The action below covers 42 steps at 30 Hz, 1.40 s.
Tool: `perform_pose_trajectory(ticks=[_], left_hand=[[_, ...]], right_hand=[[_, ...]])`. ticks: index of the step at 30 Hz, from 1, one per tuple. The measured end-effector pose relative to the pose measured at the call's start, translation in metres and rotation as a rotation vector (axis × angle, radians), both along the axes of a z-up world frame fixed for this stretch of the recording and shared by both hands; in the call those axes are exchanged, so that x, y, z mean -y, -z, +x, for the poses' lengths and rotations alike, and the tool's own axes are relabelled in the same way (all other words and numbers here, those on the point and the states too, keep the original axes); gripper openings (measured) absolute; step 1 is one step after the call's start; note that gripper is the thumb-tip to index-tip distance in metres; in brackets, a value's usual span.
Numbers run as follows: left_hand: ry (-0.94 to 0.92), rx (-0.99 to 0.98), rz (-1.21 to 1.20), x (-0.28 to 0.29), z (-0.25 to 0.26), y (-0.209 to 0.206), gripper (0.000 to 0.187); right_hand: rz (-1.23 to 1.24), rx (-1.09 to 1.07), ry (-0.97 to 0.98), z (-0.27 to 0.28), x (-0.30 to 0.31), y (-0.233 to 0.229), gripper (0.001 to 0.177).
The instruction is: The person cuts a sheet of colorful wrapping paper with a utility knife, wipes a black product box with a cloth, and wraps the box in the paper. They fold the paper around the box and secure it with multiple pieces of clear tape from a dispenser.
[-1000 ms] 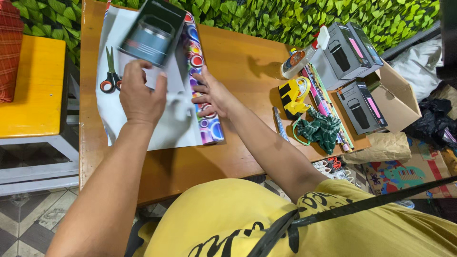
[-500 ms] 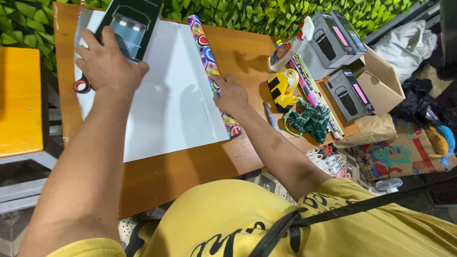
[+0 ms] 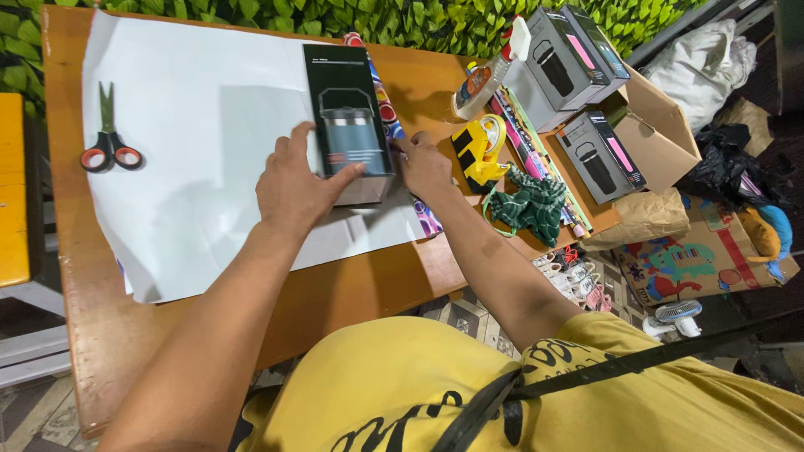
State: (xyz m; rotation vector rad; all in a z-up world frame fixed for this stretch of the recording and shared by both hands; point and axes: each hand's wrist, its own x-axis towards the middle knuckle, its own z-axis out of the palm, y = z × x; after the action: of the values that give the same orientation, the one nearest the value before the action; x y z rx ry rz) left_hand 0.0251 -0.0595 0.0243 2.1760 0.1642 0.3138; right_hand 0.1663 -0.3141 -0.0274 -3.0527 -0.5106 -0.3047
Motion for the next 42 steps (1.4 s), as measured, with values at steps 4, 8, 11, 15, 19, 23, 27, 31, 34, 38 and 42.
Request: perform_pose_trajectory(ticks=[4, 8, 11, 15, 19, 23, 27, 31, 34, 38, 42], left_hand=[[0.105, 0.268, 0.174, 0.016, 0.01, 0.018, 0.089], [0.182, 0.15, 0.144, 0.034, 0.025, 0.024, 0.089], [0.188, 0.078, 0.082, 0.04, 0.032, 0.023, 0.087], [0.193, 0.063, 0.116, 0.045, 0.032, 0.019, 0.088], [0.202, 0.036, 0.099, 0.049, 0.033, 0.015, 0.086], [0.22, 0.041, 0.089, 0.053, 0.038, 0.014, 0.082], [0.242, 0.015, 0.086, 0.061, 0.047, 0.014, 0.08], [0.27, 0.018, 0.052, 0.065, 0.056, 0.014, 0.08], [0.292, 0.031, 0.027, 0.067, 0.059, 0.012, 0.079], [0.309, -0.059, -0.001, 0.069, 0.061, 0.007, 0.08], [0.326, 0.022, -0.022, 0.064, 0.059, 0.006, 0.079]], right_hand=[[0.021, -0.039, 0.075, 0.016, 0.02, 0.012, 0.045], [0.05, -0.016, -0.012, 0.016, 0.032, 0.004, 0.06], [0.016, 0.038, -0.039, 0.011, 0.035, -0.008, 0.049], [-0.012, -0.014, 0.052, 0.01, 0.041, -0.021, 0.06], [0.033, 0.039, -0.001, 0.018, 0.055, -0.026, 0.064], [-0.063, 0.097, -0.066, 0.026, 0.067, -0.026, 0.036], [-0.042, -0.064, 0.124, 0.029, 0.072, -0.043, 0.042], [0.357, 0.059, -0.045, 0.027, 0.072, -0.076, 0.069], [0.435, -0.134, 0.083, 0.031, 0.061, -0.098, 0.029], [0.325, -0.134, -0.022, 0.028, 0.035, -0.108, 0.026], [0.204, -0.017, -0.126, 0.017, 0.005, -0.103, 0.026]])
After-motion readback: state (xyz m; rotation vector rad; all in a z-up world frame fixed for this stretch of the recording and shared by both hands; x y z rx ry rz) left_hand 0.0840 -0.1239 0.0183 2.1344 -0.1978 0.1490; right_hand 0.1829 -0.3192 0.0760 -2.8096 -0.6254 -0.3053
